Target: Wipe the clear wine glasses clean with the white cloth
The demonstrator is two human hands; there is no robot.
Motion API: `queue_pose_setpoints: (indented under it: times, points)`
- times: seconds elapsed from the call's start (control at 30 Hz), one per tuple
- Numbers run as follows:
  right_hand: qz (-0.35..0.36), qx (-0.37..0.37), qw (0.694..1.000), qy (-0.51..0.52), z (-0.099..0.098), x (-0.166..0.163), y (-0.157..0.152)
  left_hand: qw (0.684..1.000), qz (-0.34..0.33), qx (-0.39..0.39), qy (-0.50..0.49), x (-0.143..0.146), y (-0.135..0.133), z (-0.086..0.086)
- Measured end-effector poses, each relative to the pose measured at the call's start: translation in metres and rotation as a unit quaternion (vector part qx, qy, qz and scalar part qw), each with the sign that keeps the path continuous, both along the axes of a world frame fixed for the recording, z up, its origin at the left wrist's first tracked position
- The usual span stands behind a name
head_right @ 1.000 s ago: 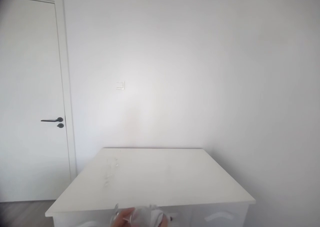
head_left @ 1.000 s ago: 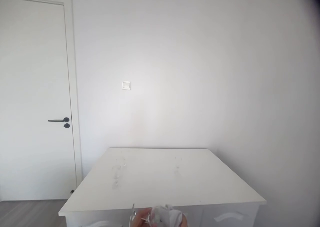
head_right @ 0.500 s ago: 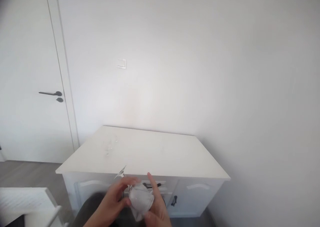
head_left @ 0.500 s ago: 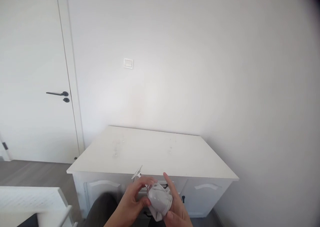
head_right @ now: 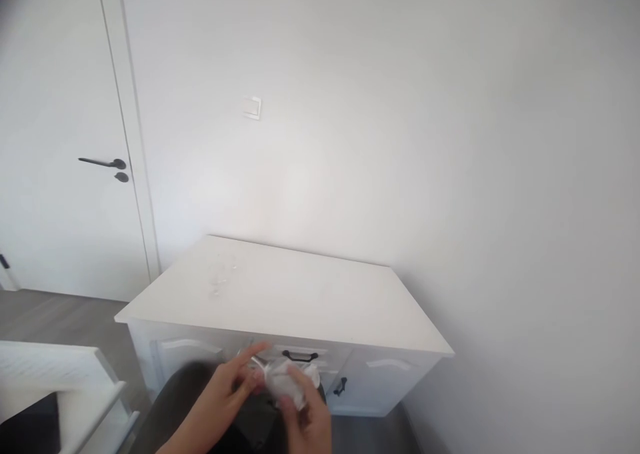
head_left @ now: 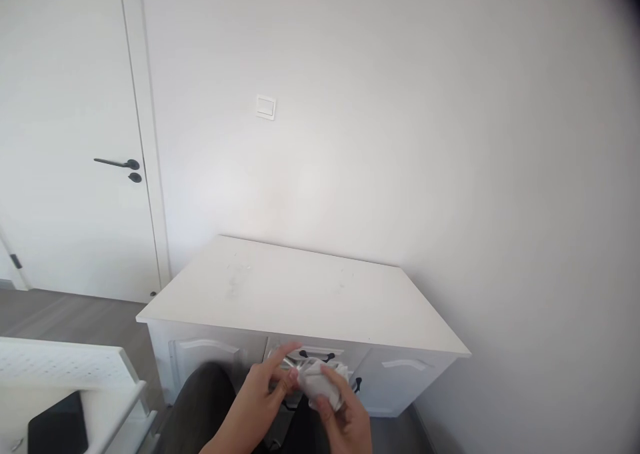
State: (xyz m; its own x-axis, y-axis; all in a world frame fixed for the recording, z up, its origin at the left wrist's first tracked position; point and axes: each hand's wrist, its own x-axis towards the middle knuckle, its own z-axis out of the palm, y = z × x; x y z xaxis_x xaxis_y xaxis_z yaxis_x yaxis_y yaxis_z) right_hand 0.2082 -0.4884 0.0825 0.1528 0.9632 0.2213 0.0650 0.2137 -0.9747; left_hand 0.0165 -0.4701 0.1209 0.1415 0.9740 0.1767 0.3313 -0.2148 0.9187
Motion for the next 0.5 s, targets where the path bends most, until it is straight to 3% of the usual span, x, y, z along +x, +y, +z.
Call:
queue_pose_setpoints:
  times: [0.1, 0.2, 0.27, 0.37, 0.5]
  points:
    - [-0.021, -0.051, 0.993, 0.100, 0.007, 0.012, 0.008, 0.987, 0.022, 0.112, 0.117, -0.005, -0.006, 0.000]
    - [0.012, -0.074, 0.990, 0.120, 0.011, 0.019, 0.014, 0.923, 0.027, 0.285, 0.257, -0.001, -0.003, -0.004]
    - [0.044, -0.070, 0.984, 0.157, 0.010, 0.016, 0.015, 0.887, 0.016, 0.342, 0.309, 0.005, 0.002, -0.010]
    - [0.065, -0.054, 0.980, 0.182, 0.009, 0.009, 0.012, 0.882, 0.036, 0.338, 0.328, 0.014, 0.007, -0.021]
    - [0.066, -0.006, 0.994, 0.083, 0.010, 0.010, 0.004, 0.934, -0.014, 0.200, 0.295, 0.017, -0.002, -0.024]
